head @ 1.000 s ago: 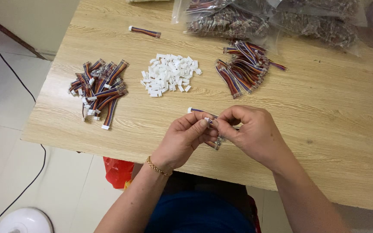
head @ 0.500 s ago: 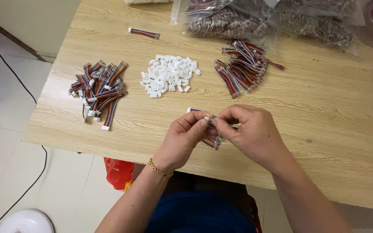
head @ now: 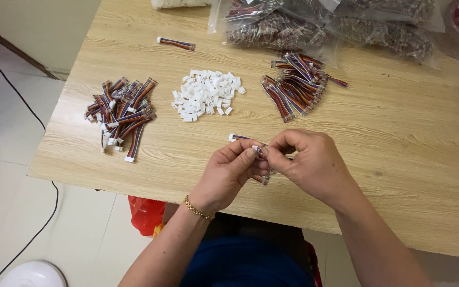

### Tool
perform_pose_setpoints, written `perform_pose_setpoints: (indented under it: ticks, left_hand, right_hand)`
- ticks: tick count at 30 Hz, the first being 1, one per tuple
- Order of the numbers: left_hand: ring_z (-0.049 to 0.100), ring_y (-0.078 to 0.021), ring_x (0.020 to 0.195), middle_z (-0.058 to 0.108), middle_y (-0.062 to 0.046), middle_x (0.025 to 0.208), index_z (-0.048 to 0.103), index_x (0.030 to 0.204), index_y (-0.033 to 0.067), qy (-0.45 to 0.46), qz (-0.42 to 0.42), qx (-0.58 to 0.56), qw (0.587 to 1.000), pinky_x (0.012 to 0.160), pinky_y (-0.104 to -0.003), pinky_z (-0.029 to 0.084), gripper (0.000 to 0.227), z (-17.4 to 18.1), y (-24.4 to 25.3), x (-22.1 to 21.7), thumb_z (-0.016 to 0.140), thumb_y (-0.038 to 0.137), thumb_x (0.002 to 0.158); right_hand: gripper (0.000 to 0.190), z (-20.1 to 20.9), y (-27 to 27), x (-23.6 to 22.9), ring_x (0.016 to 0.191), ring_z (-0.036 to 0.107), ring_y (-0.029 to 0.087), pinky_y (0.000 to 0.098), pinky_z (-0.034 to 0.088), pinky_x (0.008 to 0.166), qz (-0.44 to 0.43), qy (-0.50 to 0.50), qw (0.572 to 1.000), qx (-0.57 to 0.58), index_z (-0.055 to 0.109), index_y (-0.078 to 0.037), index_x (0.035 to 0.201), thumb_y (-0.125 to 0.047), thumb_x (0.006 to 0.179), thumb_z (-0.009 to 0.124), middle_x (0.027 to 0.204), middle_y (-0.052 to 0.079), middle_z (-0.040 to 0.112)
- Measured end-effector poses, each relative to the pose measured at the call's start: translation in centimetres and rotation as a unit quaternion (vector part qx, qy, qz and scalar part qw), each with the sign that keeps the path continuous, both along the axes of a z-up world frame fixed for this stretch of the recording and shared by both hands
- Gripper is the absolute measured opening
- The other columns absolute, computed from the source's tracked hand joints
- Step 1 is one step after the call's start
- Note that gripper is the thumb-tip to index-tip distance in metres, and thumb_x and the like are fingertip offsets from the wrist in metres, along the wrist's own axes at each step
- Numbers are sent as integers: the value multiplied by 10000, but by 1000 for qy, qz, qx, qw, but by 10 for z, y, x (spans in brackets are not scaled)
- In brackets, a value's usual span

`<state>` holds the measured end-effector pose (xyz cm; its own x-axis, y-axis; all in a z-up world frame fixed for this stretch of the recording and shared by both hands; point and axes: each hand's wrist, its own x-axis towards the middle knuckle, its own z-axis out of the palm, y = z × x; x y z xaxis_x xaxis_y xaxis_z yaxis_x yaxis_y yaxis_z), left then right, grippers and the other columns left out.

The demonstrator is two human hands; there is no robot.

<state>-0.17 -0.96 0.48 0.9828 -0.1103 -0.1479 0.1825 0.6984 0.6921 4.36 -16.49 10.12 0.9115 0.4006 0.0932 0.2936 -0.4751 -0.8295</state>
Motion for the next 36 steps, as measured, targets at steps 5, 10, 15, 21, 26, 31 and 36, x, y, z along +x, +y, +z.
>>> perform_pose_setpoints:
  ticks: [5, 10, 15, 21, 26, 31, 36]
  left_hand:
    - [719, -189, 814, 689, -137, 949, 593, 1092, -23, 3, 4, 7, 1000, 730, -286, 621, 195, -1, -1, 1, 565, 121, 965]
    - [720, -192, 810, 694, -141, 959, 597, 1097, -27, 1, 14, 20, 1000, 729, -297, 624, 204, -3, -1, 0, 574, 123, 960]
    - [724, -205, 812, 690, -154, 961, 592, 1098, -43, 0, 18, 13, 1000, 723, -299, 627, 200, -6, -1, 1, 566, 100, 960]
    - [725, -235, 833, 688, -168, 974, 594, 1094, -49, -9, 36, 34, 999, 739, -337, 629, 200, -4, -1, -1, 567, 97, 960]
    - [720, -236, 842, 679, -156, 975, 592, 1100, -46, -15, 46, 48, 998, 732, -342, 627, 197, 0, -3, -2, 555, 93, 966]
    - [721, -232, 845, 680, -149, 974, 597, 1092, -39, -20, 44, 63, 997, 747, -343, 624, 191, -5, 0, -1, 559, 97, 963]
    - [718, -234, 848, 682, -144, 959, 599, 1081, -37, -20, 47, 81, 995, 760, -361, 619, 183, 1, 1, -2, 551, 99, 969]
  right_hand:
    - [71, -5, 0, 1, 608, 632, 165, 327, 526, 619, -5, 19, 1000, 6, 698, -64, 721, -84, 782, 729, 599, 91, 676]
    - [65, -1, 1, -1, 614, 636, 147, 317, 533, 633, -12, 27, 1000, 1, 705, -80, 722, -95, 780, 730, 603, 69, 688]
    - [69, 0, 1, -1, 604, 642, 160, 317, 534, 610, -5, 25, 1000, 7, 700, -58, 709, -65, 770, 730, 591, 88, 680]
    - [78, -1, 4, -2, 598, 656, 151, 300, 546, 605, -22, 35, 999, 0, 711, -64, 709, -80, 784, 726, 591, 80, 693]
    - [74, 1, 5, -1, 626, 688, 192, 318, 556, 617, -24, 36, 999, -23, 714, -57, 726, -94, 790, 721, 617, 103, 698]
    - [68, 2, 4, -1, 644, 681, 190, 336, 553, 621, -10, 30, 999, -15, 712, -58, 741, -88, 803, 715, 635, 108, 698]
    - [87, -3, 3, -1, 668, 700, 209, 336, 554, 642, -2, 1, 1000, -27, 702, -76, 748, -122, 821, 704, 647, 97, 696]
